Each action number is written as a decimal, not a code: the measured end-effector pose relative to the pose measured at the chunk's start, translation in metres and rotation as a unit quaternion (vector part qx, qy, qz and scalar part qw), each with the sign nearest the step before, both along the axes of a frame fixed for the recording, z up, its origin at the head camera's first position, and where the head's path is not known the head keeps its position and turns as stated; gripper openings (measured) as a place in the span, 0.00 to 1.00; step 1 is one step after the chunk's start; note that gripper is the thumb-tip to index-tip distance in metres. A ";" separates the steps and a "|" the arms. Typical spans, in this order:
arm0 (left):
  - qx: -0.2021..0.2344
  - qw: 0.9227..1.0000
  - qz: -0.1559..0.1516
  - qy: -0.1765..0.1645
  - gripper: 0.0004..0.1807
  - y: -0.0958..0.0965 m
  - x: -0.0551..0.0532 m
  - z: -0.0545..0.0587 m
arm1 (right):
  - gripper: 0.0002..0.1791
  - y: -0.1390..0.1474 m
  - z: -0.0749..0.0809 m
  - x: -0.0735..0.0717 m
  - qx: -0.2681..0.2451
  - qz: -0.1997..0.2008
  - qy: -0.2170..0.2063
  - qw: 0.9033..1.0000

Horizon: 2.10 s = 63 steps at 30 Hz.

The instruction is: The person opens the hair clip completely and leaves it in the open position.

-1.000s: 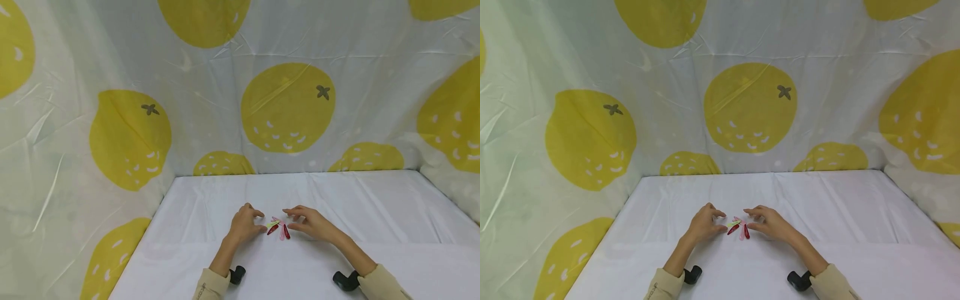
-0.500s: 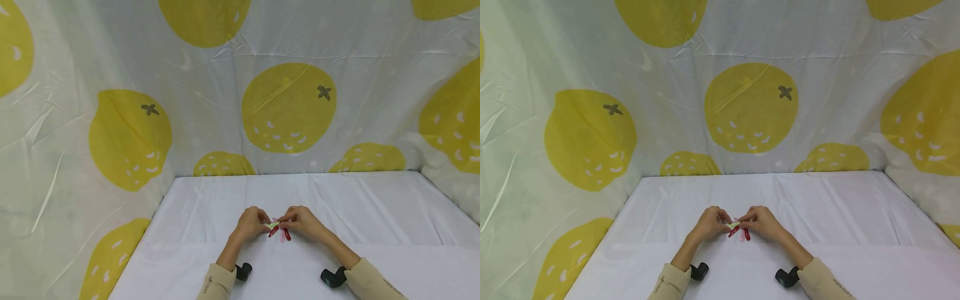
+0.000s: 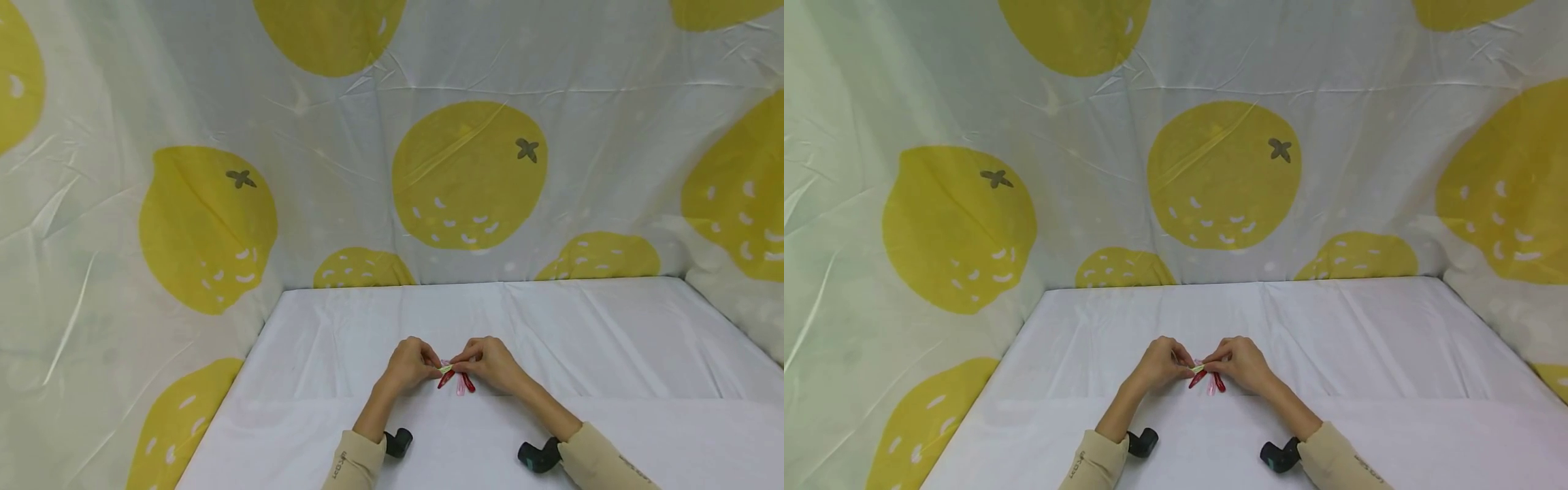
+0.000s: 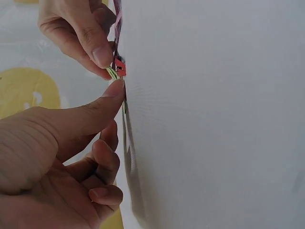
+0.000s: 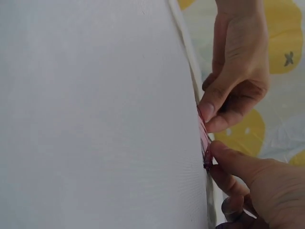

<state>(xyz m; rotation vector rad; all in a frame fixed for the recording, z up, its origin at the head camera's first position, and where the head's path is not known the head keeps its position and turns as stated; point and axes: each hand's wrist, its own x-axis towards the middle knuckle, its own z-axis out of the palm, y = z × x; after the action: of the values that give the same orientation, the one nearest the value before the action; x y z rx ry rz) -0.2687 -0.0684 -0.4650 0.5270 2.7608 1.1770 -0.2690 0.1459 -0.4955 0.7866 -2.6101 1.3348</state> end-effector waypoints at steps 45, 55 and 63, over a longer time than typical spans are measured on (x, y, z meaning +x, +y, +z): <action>0.076 0.974 0.014 0.212 0.07 0.004 0.010 0.030 | 0.04 -0.008 0.031 0.023 -0.149 -0.107 0.016 0.983; 0.088 0.978 0.007 0.187 0.03 0.001 0.006 0.029 | 0.03 -0.009 0.030 0.022 -0.142 -0.152 0.073 0.975; 0.084 0.980 0.011 0.182 0.02 0.001 0.003 0.027 | 0.02 -0.007 0.027 0.018 -0.132 -0.159 0.056 0.977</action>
<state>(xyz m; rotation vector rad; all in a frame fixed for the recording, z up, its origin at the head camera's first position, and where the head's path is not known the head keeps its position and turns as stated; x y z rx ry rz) -0.2660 -0.0677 -0.4383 0.8050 2.9829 1.4592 -0.2510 0.1393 -0.4688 0.3738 -2.2838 1.4495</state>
